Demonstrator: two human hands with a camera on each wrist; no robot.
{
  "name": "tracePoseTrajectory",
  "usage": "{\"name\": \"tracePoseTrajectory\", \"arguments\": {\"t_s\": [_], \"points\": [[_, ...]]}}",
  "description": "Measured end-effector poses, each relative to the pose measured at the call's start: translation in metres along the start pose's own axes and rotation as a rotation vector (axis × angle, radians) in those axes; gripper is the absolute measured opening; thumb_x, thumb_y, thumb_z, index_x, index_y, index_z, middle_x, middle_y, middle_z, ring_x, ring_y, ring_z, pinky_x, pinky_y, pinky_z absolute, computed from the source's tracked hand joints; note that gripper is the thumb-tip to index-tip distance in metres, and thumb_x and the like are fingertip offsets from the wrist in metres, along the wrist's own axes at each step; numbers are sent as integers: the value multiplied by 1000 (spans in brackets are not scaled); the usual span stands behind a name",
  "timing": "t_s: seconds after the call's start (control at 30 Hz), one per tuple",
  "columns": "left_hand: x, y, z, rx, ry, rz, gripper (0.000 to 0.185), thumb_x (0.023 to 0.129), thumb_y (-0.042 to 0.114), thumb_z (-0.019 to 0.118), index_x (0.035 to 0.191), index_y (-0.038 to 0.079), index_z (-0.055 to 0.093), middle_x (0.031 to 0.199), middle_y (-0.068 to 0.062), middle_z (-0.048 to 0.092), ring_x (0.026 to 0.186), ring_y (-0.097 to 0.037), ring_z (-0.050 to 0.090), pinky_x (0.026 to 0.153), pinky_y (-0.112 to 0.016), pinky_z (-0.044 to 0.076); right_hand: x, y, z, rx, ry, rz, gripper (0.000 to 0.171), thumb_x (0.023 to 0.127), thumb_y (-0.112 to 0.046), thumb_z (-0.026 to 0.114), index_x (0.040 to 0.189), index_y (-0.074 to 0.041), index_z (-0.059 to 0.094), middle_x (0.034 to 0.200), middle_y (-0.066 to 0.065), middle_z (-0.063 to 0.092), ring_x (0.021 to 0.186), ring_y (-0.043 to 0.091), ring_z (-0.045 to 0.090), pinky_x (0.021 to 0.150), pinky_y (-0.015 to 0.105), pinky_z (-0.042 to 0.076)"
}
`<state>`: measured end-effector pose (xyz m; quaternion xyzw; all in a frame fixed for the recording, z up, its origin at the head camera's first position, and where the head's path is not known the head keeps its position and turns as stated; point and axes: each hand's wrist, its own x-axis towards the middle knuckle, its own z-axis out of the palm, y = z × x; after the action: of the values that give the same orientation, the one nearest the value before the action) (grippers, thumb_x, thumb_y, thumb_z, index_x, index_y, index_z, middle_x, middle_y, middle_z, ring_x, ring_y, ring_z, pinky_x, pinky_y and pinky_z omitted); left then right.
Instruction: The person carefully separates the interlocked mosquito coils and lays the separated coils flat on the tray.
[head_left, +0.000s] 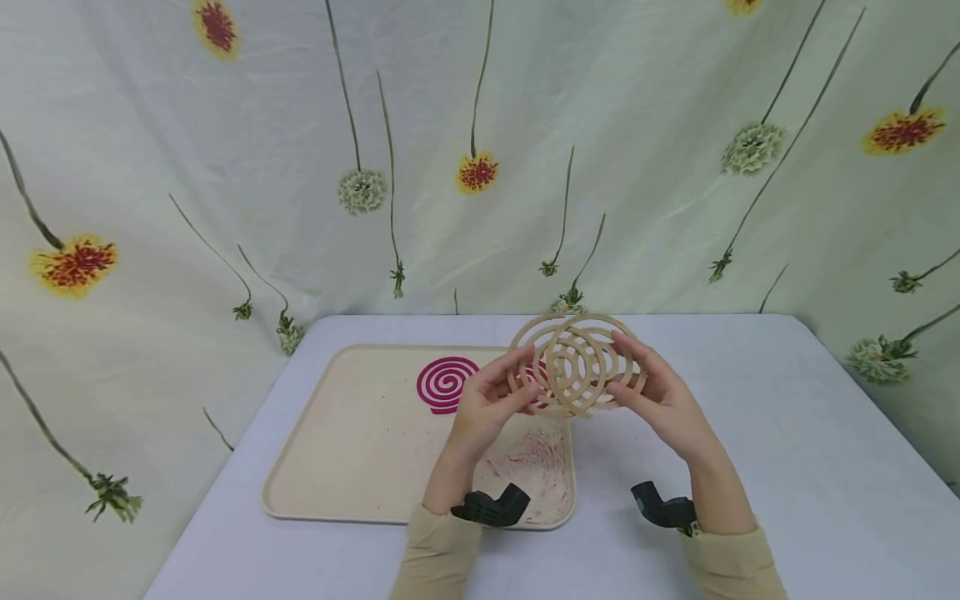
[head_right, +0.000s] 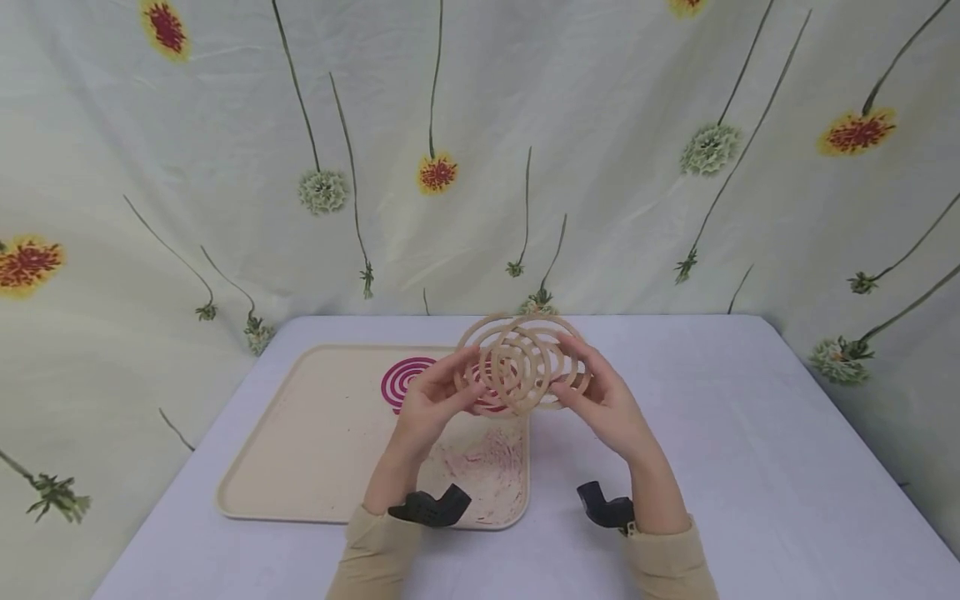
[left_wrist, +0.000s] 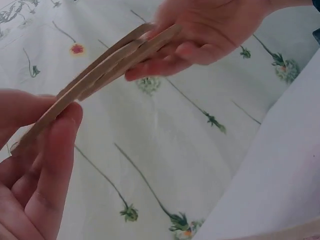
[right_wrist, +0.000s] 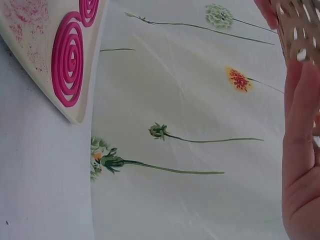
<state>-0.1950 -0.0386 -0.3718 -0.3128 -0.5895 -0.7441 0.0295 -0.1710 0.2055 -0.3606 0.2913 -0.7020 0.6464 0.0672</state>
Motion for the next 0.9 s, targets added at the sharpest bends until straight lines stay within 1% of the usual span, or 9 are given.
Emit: {"name": "tracePoseTrajectory", "arguments": {"t_s": [0.07,0.17,0.27,0.33,0.4,0.5,0.63,0.8,0.9], "points": [[-1,1,-5,16,-33,7,40,85,-7,63,124,-11,53,110,-33,55,70,-11,58,60,-25,56,-2,0,-4,-2,-8,-1,52,90,9,54,138,1,39,131,8,44,85,13,61,69,26,55],[-3,2,-14,53,-121,-2,38,83,-8,65,119,-12,55,105,-34,56,62,-11,54,56,-23,54,-5,0,-11,-12,-87,-27,45,86,12,56,130,6,47,125,0,54,69,16,60,59,30,55],[-5,3,-20,85,-210,-35,39,81,-10,65,118,-13,56,101,-31,59,59,-12,55,54,-25,54,-6,1,-15,24,-202,-37,45,85,15,56,129,8,49,124,-2,57,62,16,61,55,34,56],[-5,3,-22,107,-231,-48,40,81,-11,65,119,-12,56,102,-29,61,57,-12,56,54,-27,54,-7,1,-16,32,-231,-28,48,85,15,56,131,4,50,126,-2,57,61,16,61,55,34,55],[-5,3,-21,110,-205,-45,41,81,-11,65,120,-12,55,101,-29,61,58,-12,58,55,-27,55,-6,1,-14,15,-193,-1,49,85,13,58,132,-1,51,127,-3,56,61,15,62,57,33,56],[-3,3,-17,92,-99,-26,43,83,-10,64,124,-11,54,112,-28,60,67,-9,62,59,-26,56,-5,0,-9,-44,-49,52,50,84,7,63,132,-6,53,130,3,54,60,14,59,60,30,56],[-1,2,-12,39,6,-16,47,87,-8,59,133,-7,47,127,-25,53,78,-6,62,65,-23,55,-3,-2,-4,-74,94,96,56,85,3,65,137,-3,46,135,18,46,66,14,60,63,28,56],[1,2,-9,-12,-39,-31,64,90,-6,55,147,3,26,150,-15,30,98,-13,60,79,-26,54,0,-3,-1,-8,111,62,67,87,7,60,146,-5,30,147,22,31,80,14,66,67,29,56],[1,2,-8,19,-79,-44,72,90,-3,57,150,10,19,154,-6,20,93,-13,59,81,-25,52,2,-3,0,12,86,36,72,90,7,56,150,-11,21,151,19,24,86,14,66,69,30,56]]}}
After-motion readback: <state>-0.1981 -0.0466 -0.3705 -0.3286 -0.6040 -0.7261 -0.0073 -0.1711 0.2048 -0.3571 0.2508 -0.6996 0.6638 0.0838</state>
